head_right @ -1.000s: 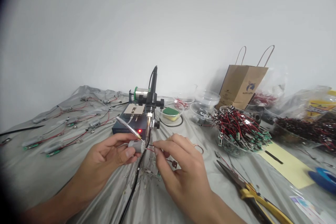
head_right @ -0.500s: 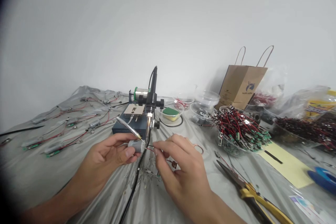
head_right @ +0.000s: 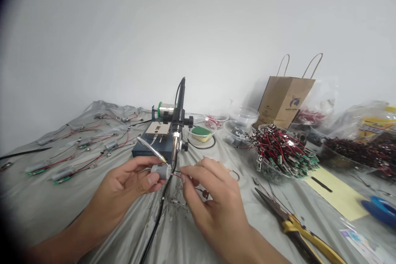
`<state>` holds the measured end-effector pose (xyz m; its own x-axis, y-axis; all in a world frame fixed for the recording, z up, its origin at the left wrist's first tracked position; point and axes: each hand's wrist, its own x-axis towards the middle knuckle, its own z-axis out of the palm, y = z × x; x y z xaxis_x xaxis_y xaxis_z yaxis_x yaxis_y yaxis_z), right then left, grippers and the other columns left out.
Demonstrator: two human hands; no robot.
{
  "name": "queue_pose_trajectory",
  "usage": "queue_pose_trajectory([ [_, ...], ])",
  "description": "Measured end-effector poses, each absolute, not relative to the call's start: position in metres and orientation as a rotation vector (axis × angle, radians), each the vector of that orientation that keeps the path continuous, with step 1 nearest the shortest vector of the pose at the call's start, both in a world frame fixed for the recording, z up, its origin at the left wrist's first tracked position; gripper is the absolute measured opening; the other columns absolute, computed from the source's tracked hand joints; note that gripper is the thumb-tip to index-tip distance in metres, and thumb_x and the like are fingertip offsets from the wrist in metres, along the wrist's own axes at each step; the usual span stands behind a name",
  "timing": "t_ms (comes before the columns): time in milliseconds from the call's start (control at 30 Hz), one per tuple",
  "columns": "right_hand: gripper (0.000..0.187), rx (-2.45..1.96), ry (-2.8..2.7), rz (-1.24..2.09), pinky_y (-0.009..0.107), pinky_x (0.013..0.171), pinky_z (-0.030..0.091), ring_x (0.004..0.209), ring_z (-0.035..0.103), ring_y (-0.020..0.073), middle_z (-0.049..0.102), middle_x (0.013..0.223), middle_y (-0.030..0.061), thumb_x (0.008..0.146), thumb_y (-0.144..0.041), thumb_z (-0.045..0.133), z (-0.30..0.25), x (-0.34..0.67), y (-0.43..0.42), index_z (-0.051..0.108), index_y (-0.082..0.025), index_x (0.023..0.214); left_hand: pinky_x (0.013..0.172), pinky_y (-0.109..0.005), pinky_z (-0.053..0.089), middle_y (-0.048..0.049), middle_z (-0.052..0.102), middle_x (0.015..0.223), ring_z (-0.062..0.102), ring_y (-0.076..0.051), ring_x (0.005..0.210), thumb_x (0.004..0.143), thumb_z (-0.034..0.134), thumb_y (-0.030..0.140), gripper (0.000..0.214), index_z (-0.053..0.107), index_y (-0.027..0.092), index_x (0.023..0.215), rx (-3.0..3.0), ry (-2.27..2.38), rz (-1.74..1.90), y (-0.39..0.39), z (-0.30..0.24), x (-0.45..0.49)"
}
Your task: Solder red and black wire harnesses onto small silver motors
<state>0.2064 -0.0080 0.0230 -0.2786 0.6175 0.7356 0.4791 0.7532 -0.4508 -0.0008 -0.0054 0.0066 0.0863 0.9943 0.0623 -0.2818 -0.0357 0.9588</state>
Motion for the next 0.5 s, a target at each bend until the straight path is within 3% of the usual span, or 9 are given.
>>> queue_pose_trajectory([
  [500, 0.019, -0.835, -1.941, 0.164, 0.033, 0.065, 0.046, 0.071, 0.061, 0.0171, 0.065, 0.079, 0.0025, 0.096, -0.007, 0.061, 0.0219, 0.2072, -0.0078, 0.074, -0.018, 0.102, 0.077, -0.022, 0.062, 0.0017, 0.081, 0.079, 0.075, -0.013, 0.077, 0.085, 0.085, 0.030, 0.022, 0.079, 0.023, 0.105, 1.078, 0.895, 1.287, -0.0061, 0.0074, -0.0006],
])
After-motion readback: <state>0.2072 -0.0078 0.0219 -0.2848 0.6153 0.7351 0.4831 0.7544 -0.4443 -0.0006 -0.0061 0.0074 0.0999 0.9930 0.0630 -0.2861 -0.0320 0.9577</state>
